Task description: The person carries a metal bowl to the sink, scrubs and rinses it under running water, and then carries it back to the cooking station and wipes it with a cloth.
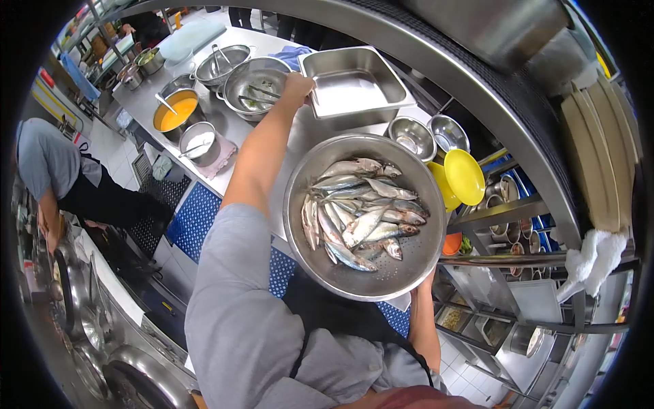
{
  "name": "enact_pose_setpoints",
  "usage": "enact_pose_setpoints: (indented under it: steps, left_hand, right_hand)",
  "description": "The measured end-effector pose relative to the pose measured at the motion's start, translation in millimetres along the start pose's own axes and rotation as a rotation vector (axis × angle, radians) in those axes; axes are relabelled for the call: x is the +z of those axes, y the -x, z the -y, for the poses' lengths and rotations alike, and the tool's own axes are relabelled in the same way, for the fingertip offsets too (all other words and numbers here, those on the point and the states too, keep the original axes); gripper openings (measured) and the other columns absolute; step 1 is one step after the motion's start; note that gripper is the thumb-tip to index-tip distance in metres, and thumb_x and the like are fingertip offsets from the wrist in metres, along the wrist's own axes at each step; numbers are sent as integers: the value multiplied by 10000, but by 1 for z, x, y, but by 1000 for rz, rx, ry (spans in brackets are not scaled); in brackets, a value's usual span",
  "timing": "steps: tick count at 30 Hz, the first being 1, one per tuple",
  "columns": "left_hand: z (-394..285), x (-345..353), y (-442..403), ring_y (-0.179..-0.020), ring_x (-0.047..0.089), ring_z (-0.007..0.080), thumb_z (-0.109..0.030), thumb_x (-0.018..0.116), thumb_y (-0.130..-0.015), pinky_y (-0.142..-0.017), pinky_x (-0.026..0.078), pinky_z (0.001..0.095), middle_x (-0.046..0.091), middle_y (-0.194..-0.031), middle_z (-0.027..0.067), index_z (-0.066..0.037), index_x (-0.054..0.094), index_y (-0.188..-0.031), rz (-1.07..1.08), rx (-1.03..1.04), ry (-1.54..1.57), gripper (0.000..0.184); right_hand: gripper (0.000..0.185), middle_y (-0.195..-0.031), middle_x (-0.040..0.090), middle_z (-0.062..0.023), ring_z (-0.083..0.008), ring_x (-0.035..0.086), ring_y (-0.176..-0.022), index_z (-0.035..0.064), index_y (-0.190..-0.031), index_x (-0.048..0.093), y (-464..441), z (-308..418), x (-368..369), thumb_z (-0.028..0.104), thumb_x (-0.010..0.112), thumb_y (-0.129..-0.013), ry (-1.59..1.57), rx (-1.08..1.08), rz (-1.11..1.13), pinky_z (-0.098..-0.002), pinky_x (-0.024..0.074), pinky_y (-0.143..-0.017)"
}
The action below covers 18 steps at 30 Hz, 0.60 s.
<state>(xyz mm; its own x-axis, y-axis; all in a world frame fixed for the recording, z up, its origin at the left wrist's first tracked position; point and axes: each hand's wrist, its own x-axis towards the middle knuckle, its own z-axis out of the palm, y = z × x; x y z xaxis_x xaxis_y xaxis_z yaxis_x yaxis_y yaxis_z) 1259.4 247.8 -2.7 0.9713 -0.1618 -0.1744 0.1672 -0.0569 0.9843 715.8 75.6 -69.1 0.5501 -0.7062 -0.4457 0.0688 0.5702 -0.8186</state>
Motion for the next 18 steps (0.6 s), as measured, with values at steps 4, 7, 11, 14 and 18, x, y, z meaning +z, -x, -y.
enact_pose_setpoints:
  steps: [4,7,11,14,18]
  left_hand:
    - [19,-11,-18,-888,692,367,-75,630,-723,-681,559,479,661,-1033,276,108,639,-1023,-9,62,-285,352]
    - [30,-14,-22,-1040,638,404,-141,607,-745,-891,493,467,653,-1091,268,69,648,-1061,-155,173,-616,382]
    - [30,-29,-24,-1092,600,428,-148,583,-762,-958,453,469,641,-1104,277,45,653,-1045,-92,212,-671,350]
    - [35,-32,-19,-1039,616,422,-116,591,-745,-890,476,468,646,-1029,288,25,641,-1019,-153,328,-812,313]
    - [37,-26,9,-1032,614,421,-149,595,-789,-905,474,464,637,-1089,283,-21,647,-1089,-197,386,-881,331]
  right_hand:
    - [430,-1276,550,-110,-241,590,-1096,49,-1385,424,4,2,3,258,423,-1008,62,-13,-32,-356,527,-889]
    - [439,-1294,535,-110,-234,573,-1122,46,-1400,408,3,4,5,249,423,-1011,121,-5,-52,-350,517,-907]
    - [448,-1321,523,-99,-229,563,-1134,42,-1415,393,-10,-9,-19,237,426,-1013,158,-68,-15,-344,499,-928]
    - [476,-1339,545,-83,-246,556,-1179,76,-1431,399,-18,-15,-31,305,409,-1014,274,-70,-13,-357,484,-955]
    - [437,-1303,534,-112,-228,572,-1118,32,-1404,407,5,4,1,204,443,-1003,32,21,-50,-342,504,-924]
